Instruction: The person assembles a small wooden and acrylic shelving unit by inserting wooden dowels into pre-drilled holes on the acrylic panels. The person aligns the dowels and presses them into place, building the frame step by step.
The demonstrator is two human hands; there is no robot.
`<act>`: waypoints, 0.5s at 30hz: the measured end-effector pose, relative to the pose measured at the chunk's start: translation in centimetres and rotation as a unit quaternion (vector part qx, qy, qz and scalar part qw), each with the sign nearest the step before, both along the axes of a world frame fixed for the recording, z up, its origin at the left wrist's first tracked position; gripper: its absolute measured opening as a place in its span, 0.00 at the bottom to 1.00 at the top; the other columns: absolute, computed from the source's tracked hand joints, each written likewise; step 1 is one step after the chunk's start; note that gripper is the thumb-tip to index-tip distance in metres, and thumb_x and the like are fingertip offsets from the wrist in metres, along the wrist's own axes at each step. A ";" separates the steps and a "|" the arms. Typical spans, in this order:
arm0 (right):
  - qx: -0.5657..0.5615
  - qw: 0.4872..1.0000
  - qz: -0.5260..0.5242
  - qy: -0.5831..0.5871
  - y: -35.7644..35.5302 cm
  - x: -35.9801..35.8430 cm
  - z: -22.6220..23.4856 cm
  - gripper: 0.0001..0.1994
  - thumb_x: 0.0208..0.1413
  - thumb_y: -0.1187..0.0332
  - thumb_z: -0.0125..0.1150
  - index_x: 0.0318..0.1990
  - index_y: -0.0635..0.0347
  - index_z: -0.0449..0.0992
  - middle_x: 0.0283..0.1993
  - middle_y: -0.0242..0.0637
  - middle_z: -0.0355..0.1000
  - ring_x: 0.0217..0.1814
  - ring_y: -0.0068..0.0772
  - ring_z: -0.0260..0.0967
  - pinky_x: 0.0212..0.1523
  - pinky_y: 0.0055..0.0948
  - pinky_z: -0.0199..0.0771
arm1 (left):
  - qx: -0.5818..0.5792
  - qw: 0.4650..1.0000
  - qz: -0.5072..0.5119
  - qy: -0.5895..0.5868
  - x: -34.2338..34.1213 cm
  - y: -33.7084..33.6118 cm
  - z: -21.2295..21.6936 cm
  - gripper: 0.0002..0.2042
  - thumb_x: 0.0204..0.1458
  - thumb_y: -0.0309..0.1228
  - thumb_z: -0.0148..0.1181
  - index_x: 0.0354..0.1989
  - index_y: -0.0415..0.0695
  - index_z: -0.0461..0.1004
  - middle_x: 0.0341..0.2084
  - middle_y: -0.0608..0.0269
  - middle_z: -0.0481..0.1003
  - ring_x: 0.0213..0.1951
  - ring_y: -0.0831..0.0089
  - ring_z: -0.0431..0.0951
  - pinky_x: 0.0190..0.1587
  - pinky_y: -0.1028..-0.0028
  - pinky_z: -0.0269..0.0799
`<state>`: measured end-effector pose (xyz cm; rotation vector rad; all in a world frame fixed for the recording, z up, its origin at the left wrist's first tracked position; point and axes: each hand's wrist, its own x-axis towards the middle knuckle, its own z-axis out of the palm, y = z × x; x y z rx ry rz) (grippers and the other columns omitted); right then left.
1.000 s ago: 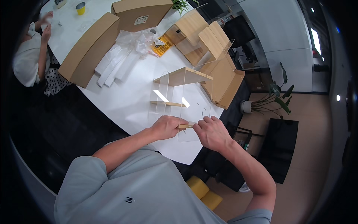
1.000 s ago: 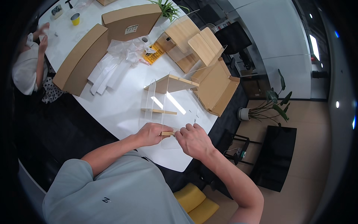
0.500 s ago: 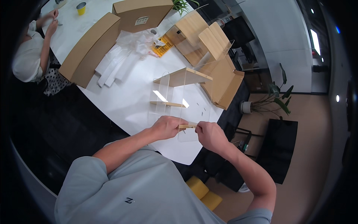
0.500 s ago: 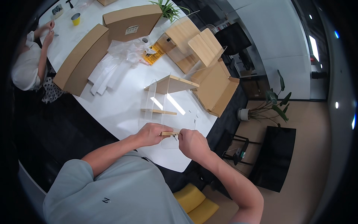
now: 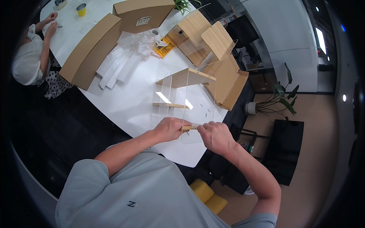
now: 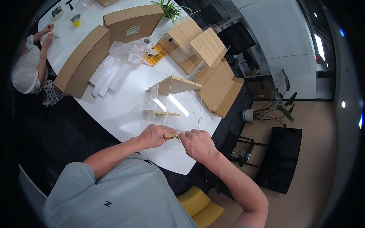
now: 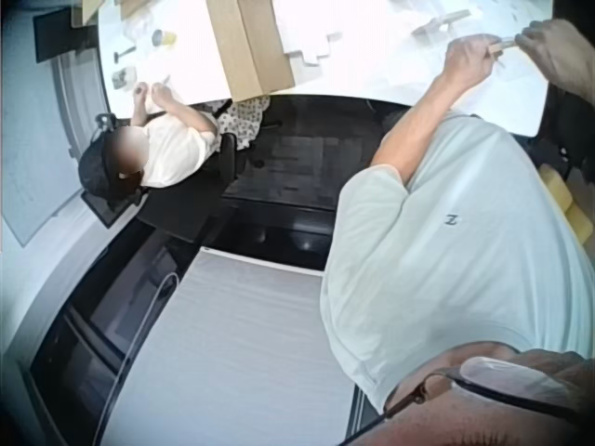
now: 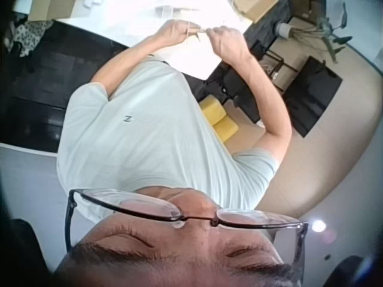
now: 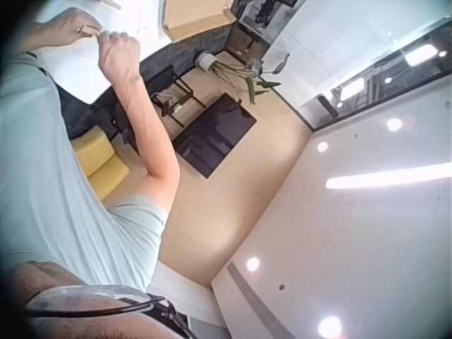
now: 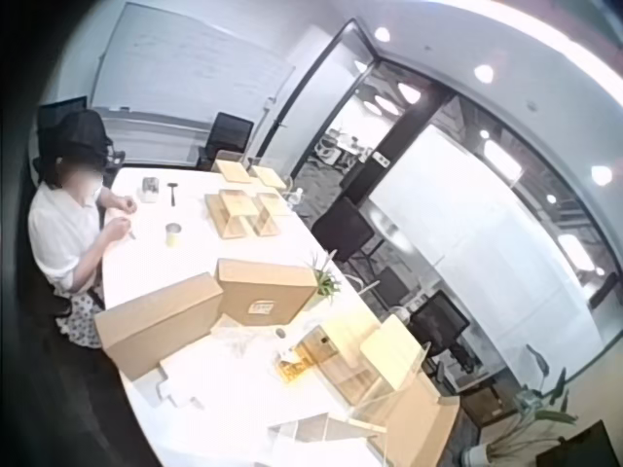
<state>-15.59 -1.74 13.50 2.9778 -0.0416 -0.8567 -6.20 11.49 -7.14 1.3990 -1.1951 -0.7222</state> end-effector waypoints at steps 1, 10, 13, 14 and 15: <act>-0.007 1.000 0.022 -0.002 -0.1 0.0 -0.1 0.03 0.60 0.72 0.57 0.37 0.59 0.76 0.33 0.39 0.79 0.38 0.44 0.79 0.40 0.43 0.80 | 0.000 1.000 0.000 0.000 0.0 0.0 0.0 0.14 0.57 0.28 0.72 0.52 0.46 0.86 0.43 0.54 0.87 0.42 0.51 0.86 0.45 0.60 0.83; -0.004 0.973 -0.219 0.077 2.4 1.0 -0.7 0.10 0.65 0.68 0.57 0.38 0.66 0.77 0.28 0.54 0.80 0.34 0.57 0.82 0.40 0.54 0.80 | -0.006 1.000 0.004 -0.012 -0.2 0.0 -0.3 0.13 0.58 0.29 0.71 0.51 0.47 0.86 0.41 0.55 0.86 0.41 0.51 0.86 0.44 0.59 0.83; 0.159 0.895 -0.412 0.070 0.9 1.2 -1.3 0.11 0.69 0.68 0.55 0.39 0.67 0.81 0.31 0.56 0.81 0.36 0.59 0.81 0.42 0.51 0.81 | -0.001 1.000 0.008 -0.007 -0.2 0.2 -0.2 0.13 0.57 0.29 0.71 0.51 0.47 0.86 0.41 0.55 0.87 0.41 0.51 0.86 0.44 0.59 0.83; 0.138 0.916 -0.373 0.042 0.8 0.5 -1.7 0.11 0.68 0.68 0.56 0.41 0.66 0.82 0.33 0.56 0.81 0.37 0.61 0.81 0.42 0.51 0.81 | -0.006 1.000 0.006 -0.009 -0.1 0.1 -0.2 0.13 0.57 0.29 0.71 0.51 0.47 0.86 0.41 0.55 0.87 0.41 0.51 0.86 0.44 0.59 0.83; 0.103 0.930 -0.349 0.047 1.0 0.8 -1.3 0.11 0.68 0.68 0.57 0.41 0.66 0.82 0.32 0.55 0.81 0.37 0.60 0.81 0.41 0.51 0.81 | -0.009 1.000 0.008 -0.008 -0.1 0.0 -0.4 0.13 0.57 0.29 0.71 0.51 0.47 0.86 0.41 0.55 0.87 0.41 0.51 0.86 0.44 0.59 0.83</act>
